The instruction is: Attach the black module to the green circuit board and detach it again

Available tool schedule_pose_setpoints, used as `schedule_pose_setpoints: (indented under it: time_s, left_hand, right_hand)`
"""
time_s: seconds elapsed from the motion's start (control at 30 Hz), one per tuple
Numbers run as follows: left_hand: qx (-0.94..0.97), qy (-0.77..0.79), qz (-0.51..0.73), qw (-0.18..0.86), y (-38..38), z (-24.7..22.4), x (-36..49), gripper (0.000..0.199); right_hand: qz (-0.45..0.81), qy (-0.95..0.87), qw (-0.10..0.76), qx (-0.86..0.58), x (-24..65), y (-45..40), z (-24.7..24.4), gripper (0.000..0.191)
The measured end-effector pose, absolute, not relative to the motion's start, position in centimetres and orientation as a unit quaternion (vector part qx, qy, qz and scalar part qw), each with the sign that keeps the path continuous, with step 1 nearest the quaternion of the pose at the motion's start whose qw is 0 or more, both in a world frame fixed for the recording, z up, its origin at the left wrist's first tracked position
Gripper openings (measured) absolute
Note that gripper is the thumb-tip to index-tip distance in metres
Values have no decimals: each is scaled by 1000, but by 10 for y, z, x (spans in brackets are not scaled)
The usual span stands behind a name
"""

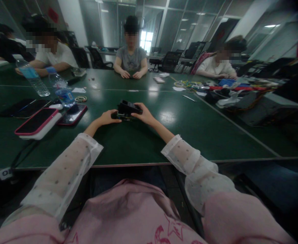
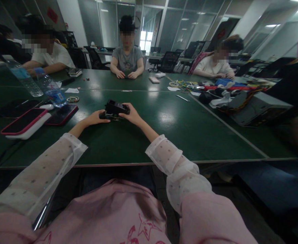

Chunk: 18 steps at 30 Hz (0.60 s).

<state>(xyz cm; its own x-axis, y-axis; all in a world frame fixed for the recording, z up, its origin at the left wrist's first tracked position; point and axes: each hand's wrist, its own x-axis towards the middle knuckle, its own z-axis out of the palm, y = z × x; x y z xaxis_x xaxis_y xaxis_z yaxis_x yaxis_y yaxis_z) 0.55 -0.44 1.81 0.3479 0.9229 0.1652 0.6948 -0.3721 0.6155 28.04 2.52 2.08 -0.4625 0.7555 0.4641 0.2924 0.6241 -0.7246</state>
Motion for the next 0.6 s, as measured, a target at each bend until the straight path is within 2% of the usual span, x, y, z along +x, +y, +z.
schedule_pose_setpoints:
  time_s: [0.2,0.37,0.5,0.6]
  left_hand:
    - [793,504,251,232,-8,22,8,63]
    - [792,504,250,237,-11,26,9,59]
    - [798,501,238,234,-10,26,9,61]
    - [798,503,241,229,-9,25,8,61]
  right_hand:
    - [192,-754,472,-414,292,41,19,73]
    - [118,-723,487,-476,309,54,9,63]
    - [106,-725,470,-492,314,57,0,57]
    - [105,-713,419,-552,311,55,-6,57]
